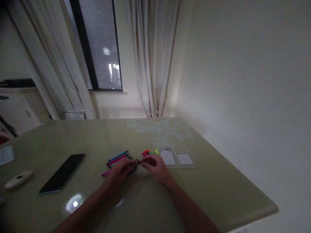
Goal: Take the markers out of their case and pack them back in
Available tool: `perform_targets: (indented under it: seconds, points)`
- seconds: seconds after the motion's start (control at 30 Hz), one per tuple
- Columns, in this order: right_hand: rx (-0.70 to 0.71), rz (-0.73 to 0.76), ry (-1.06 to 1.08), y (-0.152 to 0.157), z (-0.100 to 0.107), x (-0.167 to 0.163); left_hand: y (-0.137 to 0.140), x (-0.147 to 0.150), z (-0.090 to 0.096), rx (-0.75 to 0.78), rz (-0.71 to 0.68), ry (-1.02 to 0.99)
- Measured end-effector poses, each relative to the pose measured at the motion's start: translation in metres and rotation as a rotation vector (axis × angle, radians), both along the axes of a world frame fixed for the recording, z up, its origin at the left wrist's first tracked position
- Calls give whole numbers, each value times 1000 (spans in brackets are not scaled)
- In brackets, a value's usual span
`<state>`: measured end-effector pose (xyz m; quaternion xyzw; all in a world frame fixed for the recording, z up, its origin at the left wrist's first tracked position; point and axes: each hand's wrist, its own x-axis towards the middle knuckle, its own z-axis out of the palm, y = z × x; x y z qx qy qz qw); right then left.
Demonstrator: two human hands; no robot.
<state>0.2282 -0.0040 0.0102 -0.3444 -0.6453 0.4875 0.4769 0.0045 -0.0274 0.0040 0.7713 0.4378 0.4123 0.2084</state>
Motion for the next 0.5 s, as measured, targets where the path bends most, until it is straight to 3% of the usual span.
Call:
perform_targets:
  seconds: [0.27,0.5]
  points:
    - [99,-27,-237,-4,6,1,2,1,1,-41,-48,-19]
    - [56,-54,-206,-8,4,-1,-6,4,1,-65,3,-19]
